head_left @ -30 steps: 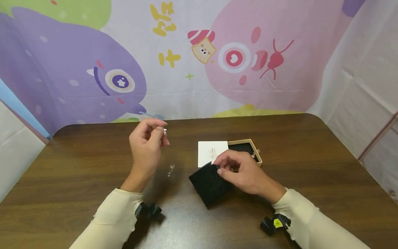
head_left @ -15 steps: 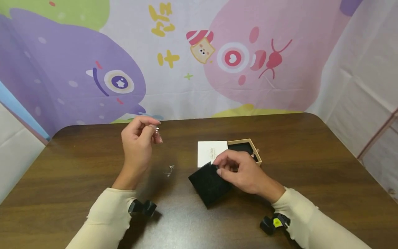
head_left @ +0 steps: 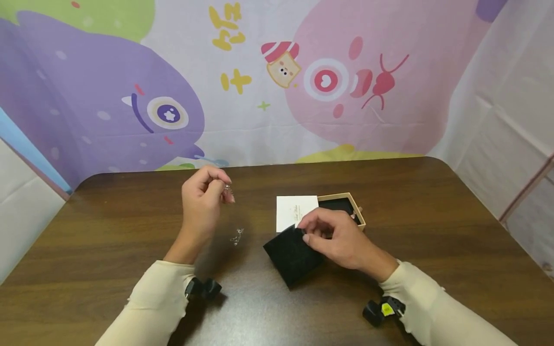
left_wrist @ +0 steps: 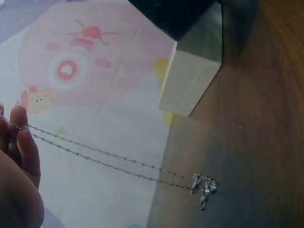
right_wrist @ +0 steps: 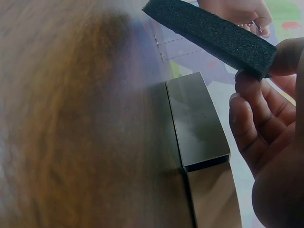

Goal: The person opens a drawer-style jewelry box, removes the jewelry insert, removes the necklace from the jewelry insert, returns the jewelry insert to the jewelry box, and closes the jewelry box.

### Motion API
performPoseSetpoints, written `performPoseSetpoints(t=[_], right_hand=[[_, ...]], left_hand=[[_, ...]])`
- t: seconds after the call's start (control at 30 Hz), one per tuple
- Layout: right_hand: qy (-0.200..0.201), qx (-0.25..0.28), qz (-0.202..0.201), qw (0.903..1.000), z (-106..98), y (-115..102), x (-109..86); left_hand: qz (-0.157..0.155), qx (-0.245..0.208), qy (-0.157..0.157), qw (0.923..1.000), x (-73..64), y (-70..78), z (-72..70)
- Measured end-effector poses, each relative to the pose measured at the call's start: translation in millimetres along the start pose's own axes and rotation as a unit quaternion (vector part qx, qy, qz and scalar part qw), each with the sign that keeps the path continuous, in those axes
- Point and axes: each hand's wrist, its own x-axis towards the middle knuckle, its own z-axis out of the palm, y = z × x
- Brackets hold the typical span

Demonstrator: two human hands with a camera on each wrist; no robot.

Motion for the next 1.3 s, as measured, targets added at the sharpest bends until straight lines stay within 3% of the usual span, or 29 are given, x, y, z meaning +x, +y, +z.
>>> performPoseSetpoints(t=[0.23,0.73,1.3], right_hand=[[0.001,-0.002,0.001,1.0,-0.2,0.0,-1.4],[0.0,-0.007,0.002,1.0,0.0,-0.1,-1.1],[-0.005,-0.011,0.002,0.9999,1.6,0.5,-0.4]], left_hand=[[0.003,0.016,-0.008,0.9998,-1.8,-4.2,0.4],[0.018,-0.008,-0.013,0.9997,-3.1,-5.5,-2.2],[0.028,0.016,0.002,0.9995,-3.0,-12.2,-3.7]])
